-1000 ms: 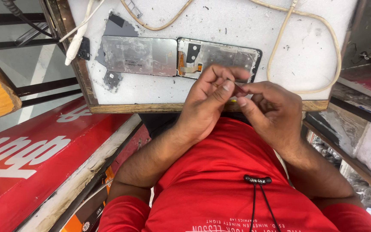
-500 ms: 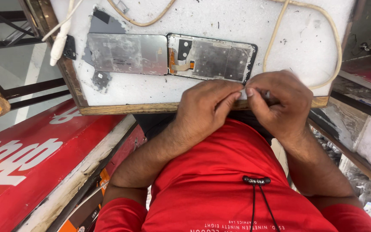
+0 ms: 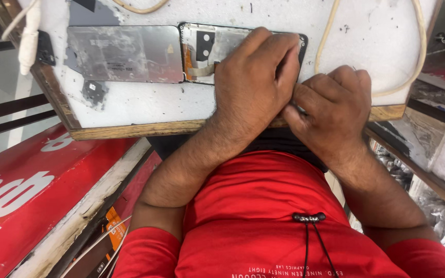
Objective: The person removes rubber bands from a smartphone, then disassembles the device by detaching the back cover and battery. They manipulate internal components and ribbon cables, then reattach the back cover and battery, and finally reassemble the phone.
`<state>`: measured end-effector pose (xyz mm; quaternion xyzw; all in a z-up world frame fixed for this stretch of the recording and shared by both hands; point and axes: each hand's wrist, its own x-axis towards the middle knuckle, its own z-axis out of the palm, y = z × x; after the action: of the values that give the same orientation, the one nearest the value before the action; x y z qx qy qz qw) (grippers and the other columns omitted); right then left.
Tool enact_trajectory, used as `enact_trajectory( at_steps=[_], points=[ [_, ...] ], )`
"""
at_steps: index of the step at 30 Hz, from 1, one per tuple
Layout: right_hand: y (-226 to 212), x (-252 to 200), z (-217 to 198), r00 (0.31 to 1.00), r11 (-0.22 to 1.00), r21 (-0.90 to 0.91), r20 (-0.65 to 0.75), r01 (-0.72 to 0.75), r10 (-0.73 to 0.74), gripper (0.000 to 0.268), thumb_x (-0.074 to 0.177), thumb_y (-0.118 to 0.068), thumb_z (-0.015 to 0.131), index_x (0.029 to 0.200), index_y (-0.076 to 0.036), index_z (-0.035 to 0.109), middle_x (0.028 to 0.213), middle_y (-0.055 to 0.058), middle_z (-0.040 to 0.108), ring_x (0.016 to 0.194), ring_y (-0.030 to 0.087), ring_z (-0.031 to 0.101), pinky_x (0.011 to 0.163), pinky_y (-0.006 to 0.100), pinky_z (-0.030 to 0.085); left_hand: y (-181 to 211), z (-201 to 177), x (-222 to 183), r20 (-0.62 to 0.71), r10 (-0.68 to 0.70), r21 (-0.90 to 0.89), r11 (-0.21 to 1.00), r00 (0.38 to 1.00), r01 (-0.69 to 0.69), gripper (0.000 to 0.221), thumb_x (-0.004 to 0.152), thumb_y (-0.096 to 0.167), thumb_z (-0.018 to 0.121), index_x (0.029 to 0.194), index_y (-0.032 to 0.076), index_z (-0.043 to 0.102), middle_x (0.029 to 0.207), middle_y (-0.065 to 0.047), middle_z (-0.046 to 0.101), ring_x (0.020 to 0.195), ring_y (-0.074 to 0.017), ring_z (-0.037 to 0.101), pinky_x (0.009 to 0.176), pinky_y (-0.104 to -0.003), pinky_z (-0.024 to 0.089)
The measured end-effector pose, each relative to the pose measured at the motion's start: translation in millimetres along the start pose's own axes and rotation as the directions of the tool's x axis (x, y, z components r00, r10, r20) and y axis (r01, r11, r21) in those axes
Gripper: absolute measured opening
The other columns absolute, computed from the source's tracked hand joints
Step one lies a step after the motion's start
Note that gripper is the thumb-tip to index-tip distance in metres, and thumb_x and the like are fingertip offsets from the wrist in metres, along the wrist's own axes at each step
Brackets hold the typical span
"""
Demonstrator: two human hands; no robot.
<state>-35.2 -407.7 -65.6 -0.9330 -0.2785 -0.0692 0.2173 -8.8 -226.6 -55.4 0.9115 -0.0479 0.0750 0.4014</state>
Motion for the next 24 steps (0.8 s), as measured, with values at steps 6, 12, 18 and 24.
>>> enact_trajectory(
  at_steps=[6,12,18,24],
  points=[
    [-4,3,-3,1.000,1.000,0.001,0.004,-0.025,0.024,0.020,0.089,-0.023,0.094,0.093,-0.015,0.076,0.082,-0.007,0.058,0.081,0.014,0.044,0.076,0.035,0.033,1,1,3,-0.033,0.028,0.034,0.999,0.999,-0.027,0.014,0.100,0.017,0.075,0.111,0.010,0.071,0.093,0.000,0.068,0.076,-0.0085,0.069,0.063,-0.024,0.058],
    [-3,3,-2,1.000,0.999,0.023,-0.010,-0.022,0.022,0.022,0.088,-0.024,0.095,0.099,-0.016,0.078,0.086,-0.007,0.058,0.085,0.015,0.044,0.080,0.038,0.033,1,3,1,-0.043,0.013,0.037,0.999,0.999,-0.011,0.014,0.099,0.016,0.075,0.111,0.010,0.071,0.092,0.001,0.069,0.076,-0.0089,0.069,0.064,-0.025,0.058],
    [-3,3,-3,1.000,0.999,0.044,-0.002,-0.030,0.030,0.021,0.087,-0.023,0.094,0.099,-0.016,0.078,0.086,-0.006,0.058,0.084,0.016,0.044,0.079,0.037,0.033,3,2,2,-0.059,0.032,0.044,0.999,0.998,-0.029,0.014,0.100,0.017,0.075,0.112,0.011,0.070,0.093,0.001,0.068,0.078,-0.0084,0.069,0.066,-0.024,0.057],
    [-2,3,-2,0.999,1.000,0.003,0.038,-0.027,0.027,0.020,0.090,-0.024,0.094,0.099,-0.016,0.078,0.086,-0.006,0.060,0.084,0.015,0.045,0.079,0.037,0.034,3,11,8,-0.078,-0.052,0.084,0.995,0.996,0.059,0.011,0.095,0.018,0.077,0.094,0.011,0.068,0.076,0.002,0.062,0.059,-0.0068,0.061,0.050,-0.024,0.049]
  ],
)
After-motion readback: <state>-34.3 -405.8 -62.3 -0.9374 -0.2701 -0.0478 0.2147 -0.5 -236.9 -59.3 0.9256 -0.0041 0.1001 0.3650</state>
